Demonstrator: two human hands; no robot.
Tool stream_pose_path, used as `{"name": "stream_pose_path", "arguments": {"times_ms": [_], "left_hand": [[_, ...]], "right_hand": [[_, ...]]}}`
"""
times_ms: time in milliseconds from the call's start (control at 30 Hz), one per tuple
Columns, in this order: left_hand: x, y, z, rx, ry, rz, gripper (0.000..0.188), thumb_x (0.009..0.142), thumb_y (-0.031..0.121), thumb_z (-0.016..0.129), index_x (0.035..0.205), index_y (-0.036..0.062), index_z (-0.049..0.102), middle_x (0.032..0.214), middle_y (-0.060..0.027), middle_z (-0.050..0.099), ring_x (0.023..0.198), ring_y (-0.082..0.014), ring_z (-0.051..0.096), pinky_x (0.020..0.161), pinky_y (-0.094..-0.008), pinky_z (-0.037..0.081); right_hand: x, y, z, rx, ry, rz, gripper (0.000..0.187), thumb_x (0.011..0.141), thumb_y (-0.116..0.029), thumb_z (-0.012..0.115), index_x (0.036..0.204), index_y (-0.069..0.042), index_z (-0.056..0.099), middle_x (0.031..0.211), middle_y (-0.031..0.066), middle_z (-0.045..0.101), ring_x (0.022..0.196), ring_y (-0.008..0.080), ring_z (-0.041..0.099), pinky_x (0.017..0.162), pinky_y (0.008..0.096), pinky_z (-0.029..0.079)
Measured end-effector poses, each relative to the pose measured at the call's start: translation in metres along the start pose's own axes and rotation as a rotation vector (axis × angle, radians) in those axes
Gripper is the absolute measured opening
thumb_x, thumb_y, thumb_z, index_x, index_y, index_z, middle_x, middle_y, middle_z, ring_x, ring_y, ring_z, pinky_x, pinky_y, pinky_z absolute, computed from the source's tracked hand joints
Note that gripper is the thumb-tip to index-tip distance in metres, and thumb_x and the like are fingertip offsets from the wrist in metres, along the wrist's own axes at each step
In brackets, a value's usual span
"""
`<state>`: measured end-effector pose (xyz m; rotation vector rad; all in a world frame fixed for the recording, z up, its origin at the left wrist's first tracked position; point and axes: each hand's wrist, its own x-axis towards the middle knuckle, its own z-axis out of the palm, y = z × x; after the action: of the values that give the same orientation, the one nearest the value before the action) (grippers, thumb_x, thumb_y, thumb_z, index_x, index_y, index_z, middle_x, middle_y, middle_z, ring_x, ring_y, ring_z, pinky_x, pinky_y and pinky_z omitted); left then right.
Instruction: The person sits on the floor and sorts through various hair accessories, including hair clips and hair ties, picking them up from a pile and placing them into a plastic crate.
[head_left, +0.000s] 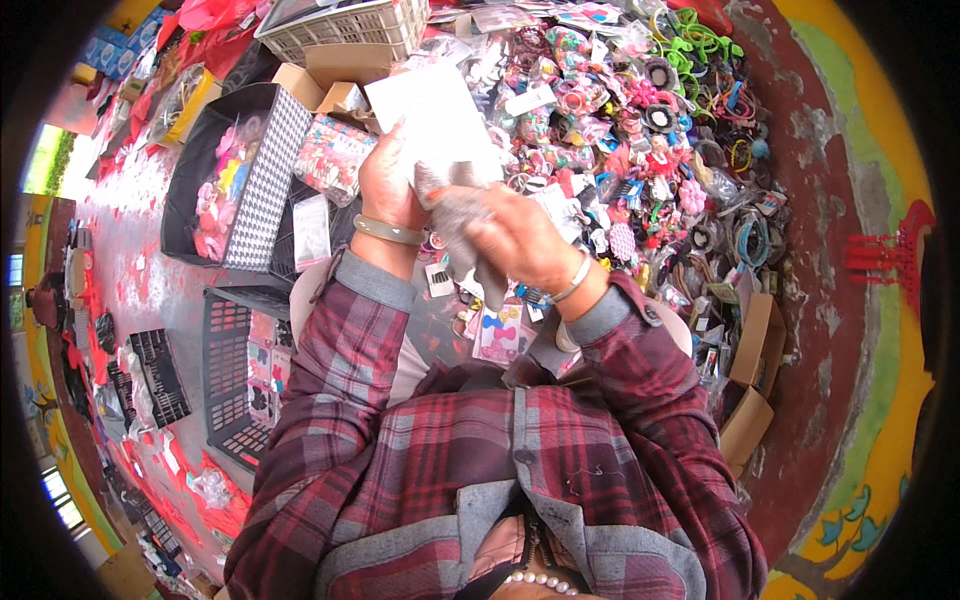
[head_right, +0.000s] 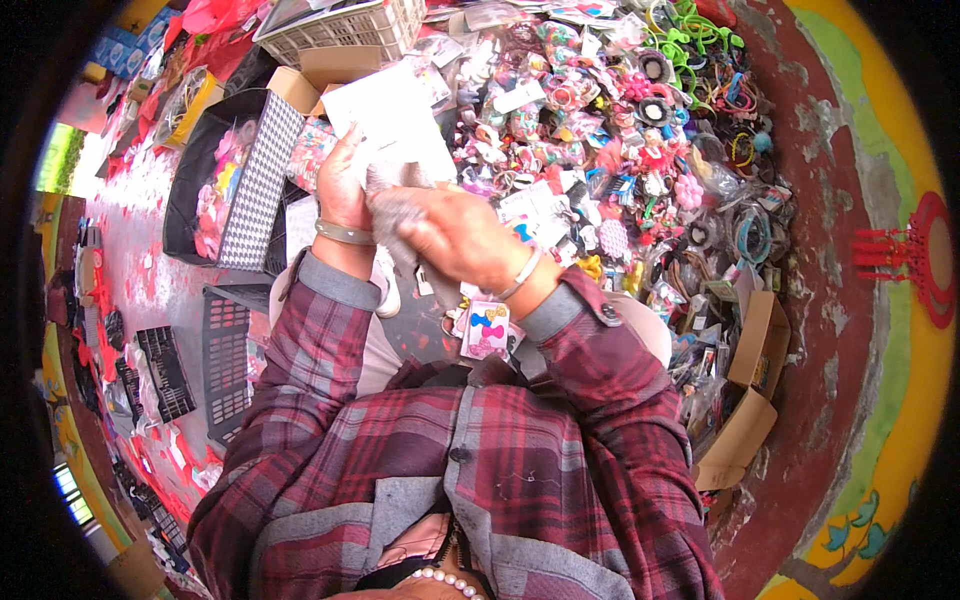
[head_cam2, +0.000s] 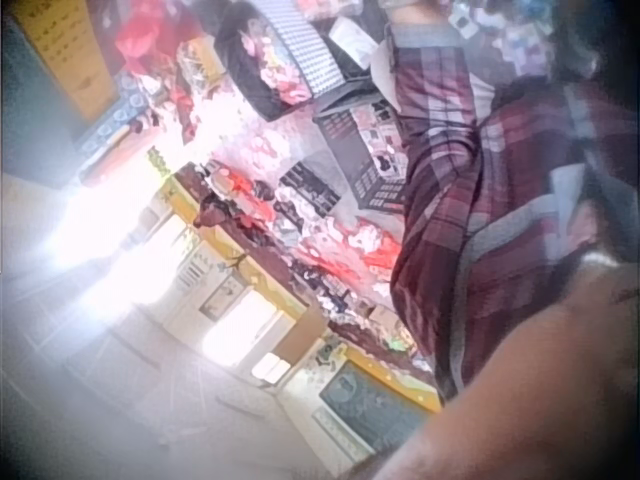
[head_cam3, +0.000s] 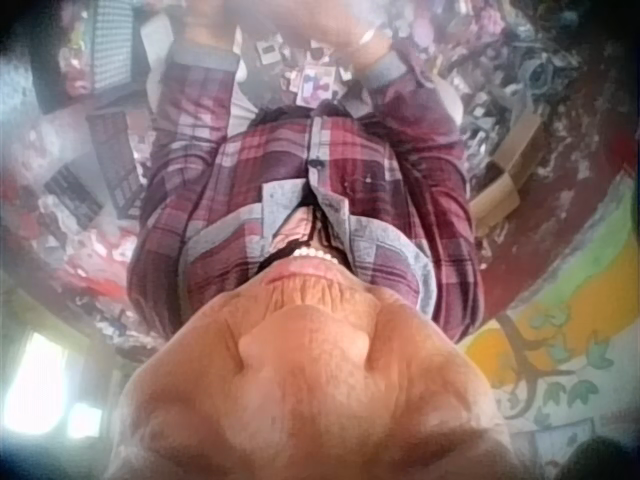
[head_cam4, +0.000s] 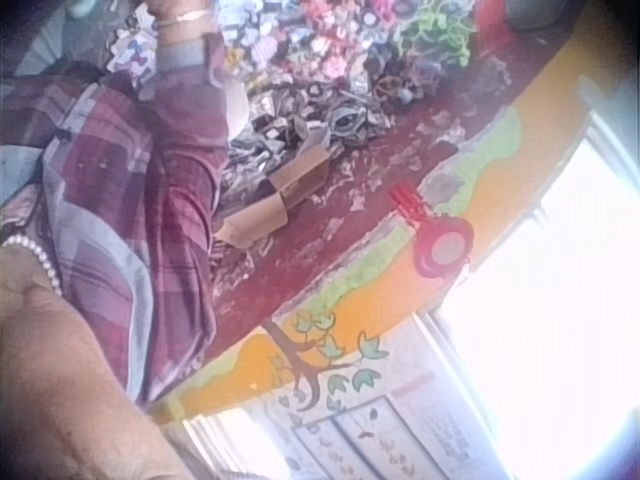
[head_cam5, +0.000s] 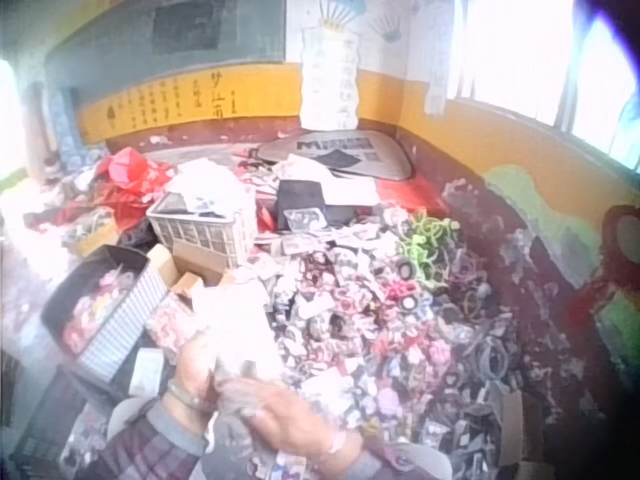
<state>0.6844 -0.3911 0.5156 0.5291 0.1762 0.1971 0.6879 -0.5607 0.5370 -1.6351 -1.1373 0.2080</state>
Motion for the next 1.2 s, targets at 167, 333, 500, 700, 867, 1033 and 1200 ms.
{"name": "stream_pose_path", "arguments": {"times_ms": [167,333,500,700,867,1033,1200], "left_hand": [[-0.003,0.007,0.000,-0.049,-0.072,0.017,0.042,0.089,0.022,0.044,0.122,-0.0037,0.041,0.115,-0.0171,0.053,0.104,-0.0315,0.054,0.091,-0.0449,0.042],[-0.012,-0.004,0.009,0.036,-0.134,-0.037,0.044,0.089,0.023,0.046,0.124,-0.0026,0.040,0.117,-0.0160,0.052,0.105,-0.0296,0.054,0.091,-0.0422,0.043],[-0.020,-0.013,0.014,0.128,-0.181,-0.086,0.044,0.090,0.023,0.045,0.126,-0.0020,0.039,0.120,-0.0142,0.050,0.107,-0.0248,0.053,0.092,-0.0370,0.042],[-0.026,-0.024,0.015,0.275,-0.272,-0.172,0.042,0.091,0.019,0.045,0.128,0.0009,0.038,0.121,-0.0102,0.048,0.111,-0.0189,0.047,0.095,-0.0327,0.037],[-0.015,-0.022,0.018,0.405,-0.271,-0.030,0.041,0.086,0.016,0.058,0.122,0.0019,0.046,0.113,-0.0074,0.054,0.101,-0.0139,0.051,0.088,-0.0269,0.040],[-0.013,-0.019,0.018,0.491,-0.202,-0.002,0.024,0.085,0.013,0.059,0.104,0.0000,0.060,0.097,-0.0055,0.062,0.087,-0.0102,0.057,0.079,-0.0223,0.044],[-0.015,-0.022,0.015,0.456,-0.171,-0.020,0.024,0.085,0.010,0.058,0.104,-0.0037,0.058,0.098,-0.0089,0.062,0.089,-0.0139,0.058,0.081,-0.0265,0.045]], "right_hand": [[-0.006,0.014,-0.038,1.068,0.565,0.256,0.035,0.093,-0.032,0.036,0.107,-0.006,0.054,0.094,0.0077,0.060,0.085,0.0211,0.058,0.075,0.0311,0.048],[-0.012,0.042,-0.054,1.307,0.643,0.097,0.036,0.093,-0.026,0.036,0.121,-0.005,0.043,0.115,0.0117,0.052,0.103,0.0236,0.053,0.091,0.0362,0.043],[0.004,0.027,-0.043,1.303,0.619,0.325,0.044,0.092,-0.037,0.040,0.123,-0.005,0.044,0.111,0.0081,0.055,0.099,0.0194,0.054,0.087,0.0310,0.043],[0.010,0.025,-0.037,1.052,0.594,0.313,0.037,0.082,-0.007,0.060,0.117,-0.001,0.049,0.100,0.0062,0.059,0.090,0.0141,0.056,0.079,0.0271,0.047],[0.005,0.030,-0.036,0.978,0.594,0.367,0.022,0.082,-0.004,0.059,0.103,-0.001,0.058,0.091,0.0045,0.062,0.080,0.0116,0.059,0.072,0.0243,0.048],[0.005,0.030,-0.027,0.684,0.548,0.310,0.028,0.081,-0.001,0.059,0.109,0.000,0.057,0.096,0.0036,0.061,0.085,0.0092,0.056,0.077,0.0229,0.046],[0.005,0.025,-0.027,0.530,0.497,0.303,0.034,0.079,0.000,0.060,0.113,0.002,0.055,0.100,0.0047,0.060,0.089,0.0102,0.055,0.080,0.0231,0.044]]}}
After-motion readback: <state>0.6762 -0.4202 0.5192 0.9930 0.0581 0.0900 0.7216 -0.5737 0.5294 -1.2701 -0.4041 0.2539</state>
